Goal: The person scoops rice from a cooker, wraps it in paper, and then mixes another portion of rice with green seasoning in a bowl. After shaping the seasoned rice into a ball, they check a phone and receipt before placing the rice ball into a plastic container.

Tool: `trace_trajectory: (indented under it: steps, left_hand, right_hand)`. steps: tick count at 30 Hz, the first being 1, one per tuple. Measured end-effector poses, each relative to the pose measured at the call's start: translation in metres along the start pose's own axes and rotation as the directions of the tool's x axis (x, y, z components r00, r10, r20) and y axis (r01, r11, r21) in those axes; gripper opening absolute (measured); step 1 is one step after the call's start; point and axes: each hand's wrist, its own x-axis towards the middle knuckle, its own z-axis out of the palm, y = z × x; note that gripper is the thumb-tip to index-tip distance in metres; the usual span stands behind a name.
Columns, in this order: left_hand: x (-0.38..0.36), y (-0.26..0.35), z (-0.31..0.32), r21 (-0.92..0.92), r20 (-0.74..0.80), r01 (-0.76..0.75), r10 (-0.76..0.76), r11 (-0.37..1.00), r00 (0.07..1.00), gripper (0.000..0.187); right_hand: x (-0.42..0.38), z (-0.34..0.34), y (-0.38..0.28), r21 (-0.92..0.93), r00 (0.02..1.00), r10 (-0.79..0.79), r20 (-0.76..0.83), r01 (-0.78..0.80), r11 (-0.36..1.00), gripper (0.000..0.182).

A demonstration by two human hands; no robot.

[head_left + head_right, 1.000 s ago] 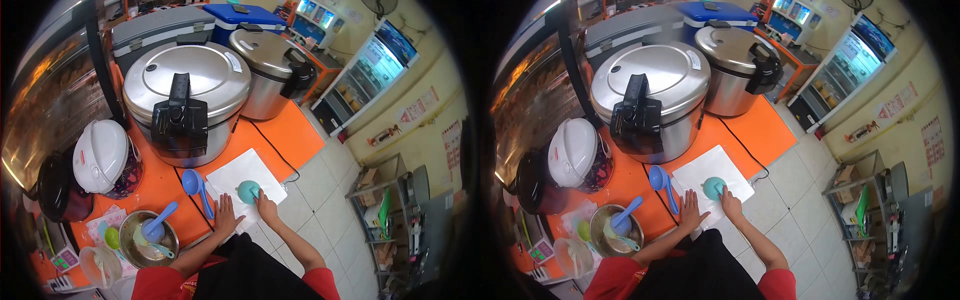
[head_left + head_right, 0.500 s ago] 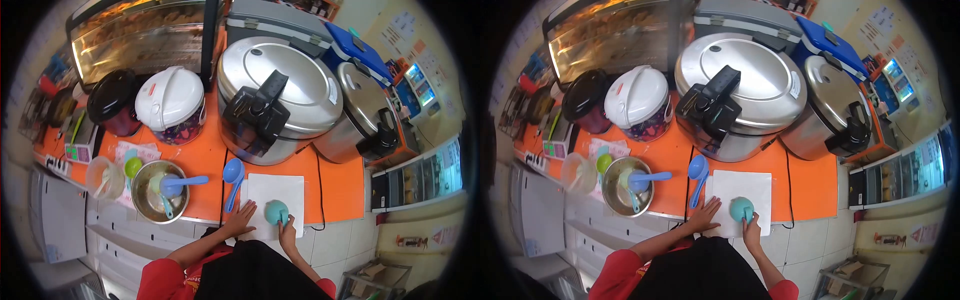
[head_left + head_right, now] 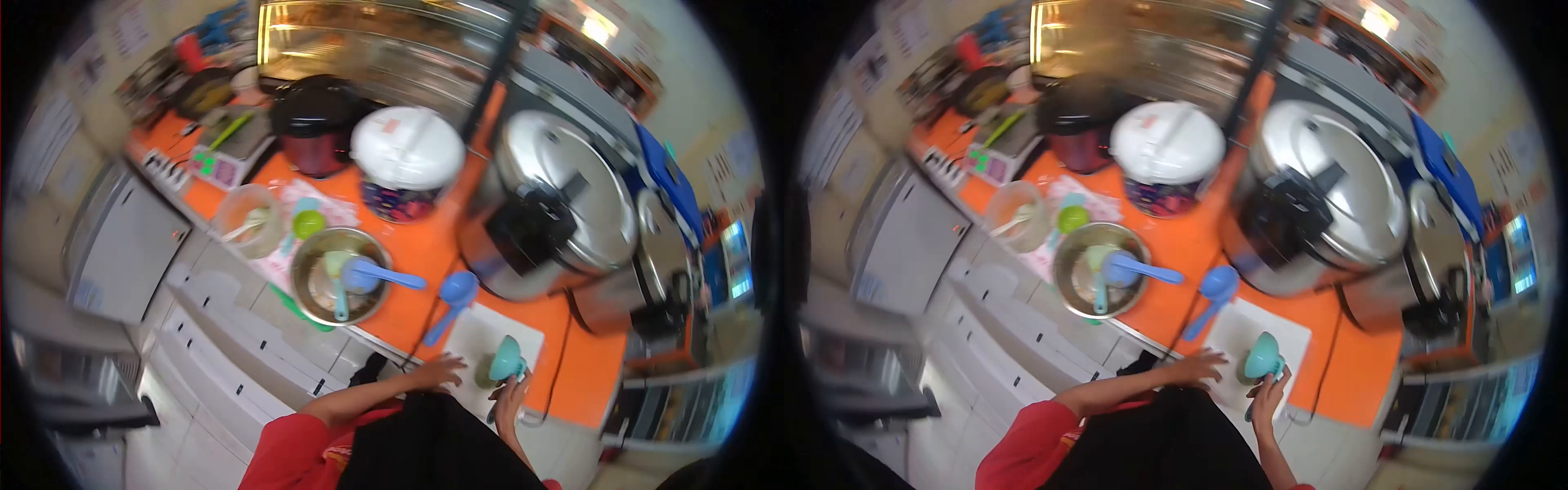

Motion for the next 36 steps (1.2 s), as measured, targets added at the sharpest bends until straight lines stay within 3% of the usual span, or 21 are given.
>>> trace_trajectory:
  steps: [2, 3, 4, 6, 8, 9, 10, 11, 14, 16, 20, 21, 22, 23, 25, 27, 28, 29, 30, 31, 36]
  left_hand:
    - [-0.001, -0.002, 0.005, 0.05, -0.065, -0.059, 0.062, 0.997, 0.996, 0.023]
    - [-0.001, -0.012, 0.021, 0.084, -0.087, -0.051, 0.058, 0.995, 0.995, 0.025]
    - [0.0, -0.006, 0.021, 0.191, -0.206, 0.068, -0.028, 0.979, 0.978, 0.031]
    - [0.007, 0.005, -0.003, -0.005, 0.226, 0.19, -0.184, 0.982, 0.956, 0.037]
    - [0.005, -0.013, 0.022, -0.11, 0.076, 0.149, -0.141, 0.983, 0.987, 0.036]
    - [0.009, -0.024, 0.03, -0.225, -0.067, 0.08, -0.097, 0.971, 0.993, 0.035]
    - [0.01, -0.022, 0.032, -0.183, -0.129, 0.046, -0.07, 0.982, 0.989, 0.033]
    - [0.011, -0.019, 0.031, -0.071, -0.125, 0.034, -0.043, 0.997, 0.991, 0.032]
    - [0.009, -0.012, 0.031, 0.093, -0.141, 0.02, -0.007, 0.995, 0.99, 0.027]
    - [0.009, -0.013, 0.035, 0.183, -0.175, -0.011, 0.044, 0.983, 0.984, 0.025]
    - [0.008, -0.028, 0.054, 0.46, -0.354, -0.105, 0.29, 0.882, 0.889, 0.019]
    - [0.007, -0.033, 0.057, 0.487, -0.356, -0.129, 0.331, 0.864, 0.874, 0.018]
    - [0.004, 0.004, 0.016, 0.254, -0.084, -0.014, 0.037, 0.967, 0.996, 0.017]
    - [0.003, 0.003, 0.012, 0.247, -0.06, -0.026, 0.042, 0.969, 0.997, 0.017]
    - [0.005, 0.0, 0.021, 0.181, -0.16, 0.031, -0.002, 0.983, 0.987, 0.017]
    - [0.017, 0.001, 0.018, 0.108, -0.121, 0.14, -0.127, 0.984, 0.984, 0.011]
    - [0.016, -0.016, 0.032, -0.083, -0.164, 0.097, -0.109, 0.992, 0.98, 0.009]
    - [0.014, -0.033, 0.044, -0.269, -0.205, 0.056, -0.114, 0.961, 0.972, 0.006]
    - [0.016, -0.023, 0.036, -0.261, -0.197, 0.111, -0.165, 0.959, 0.966, 0.006]
    - [0.019, -0.006, 0.023, -0.242, -0.2, 0.168, -0.218, 0.956, 0.955, 0.006]
    - [0.023, 0.018, 0.008, -0.265, -0.163, 0.3, -0.35, 0.916, 0.923, 0.009]
  right_hand:
    - [0.007, 0.044, -0.075, 0.134, 0.982, -0.121, 0.145, 0.102, 0.986, 0.037]
    - [0.029, 0.07, -0.04, 0.174, 0.976, -0.01, 0.216, -0.028, 0.984, 0.038]
    - [0.039, 0.106, -0.077, 0.16, 0.892, 0.044, 0.45, -0.129, 0.979, 0.035]
    - [0.047, 0.181, -0.147, 0.218, 0.489, 0.114, 0.865, -0.569, 0.793, 0.024]
    - [0.049, 0.275, -0.181, 0.146, 0.291, 0.085, 0.953, -0.685, 0.713, 0.024]
    - [0.05, 0.316, -0.193, 0.078, 0.224, 0.065, 0.972, -0.572, 0.816, 0.027]
    - [0.037, 0.348, -0.214, 0.067, 0.228, 0.106, 0.968, -0.64, 0.766, 0.031]
    - [0.048, 0.396, -0.2, 0.055, 0.077, -0.008, 0.997, -0.633, 0.772, 0.034]
    - [0.022, 0.448, -0.221, 0.168, 0.19, -0.053, 0.98, -0.662, 0.73, 0.042]
    - [0.007, 0.441, -0.223, 0.167, 0.507, 0.08, 0.858, -0.423, 0.89, 0.052]
    - [-0.026, 0.316, -0.183, 0.56, 0.452, -0.465, 0.761, -0.097, 0.823, 0.053]
    - [-0.041, 0.272, -0.167, 0.517, 0.504, -0.388, 0.771, -0.141, 0.844, 0.047]
    - [-0.053, 0.231, -0.148, 0.549, 0.53, -0.414, 0.74, -0.119, 0.827, 0.04]
    - [-0.051, 0.195, -0.109, 0.429, 0.429, -0.354, 0.831, -0.09, 0.899, 0.035]
    - [-0.061, 0.129, -0.066, 0.261, 0.509, -0.275, 0.816, 0.1, 0.96, 0.021]
    - [-0.073, 0.075, -0.029, 0.067, 0.74, -0.264, 0.619, 0.284, 0.956, 0.013]
    - [-0.077, 0.051, -0.014, 0.014, 0.87, -0.083, 0.486, 0.087, 0.996, 0.01]
    - [-0.081, 0.033, 0.003, -0.029, 0.964, -0.139, 0.226, 0.15, 0.988, 0.011]
    - [-0.076, 0.018, 0.025, -0.232, 0.928, -0.369, 0.054, 0.371, 0.899, 0.028]
    - [-0.07, 0.002, 0.036, -0.393, 0.892, -0.451, -0.002, 0.414, 0.821, 0.047]
    - [-0.046, -0.049, 0.06, -0.752, 0.935, -0.346, -0.079, 0.172, 0.637, 0.053]
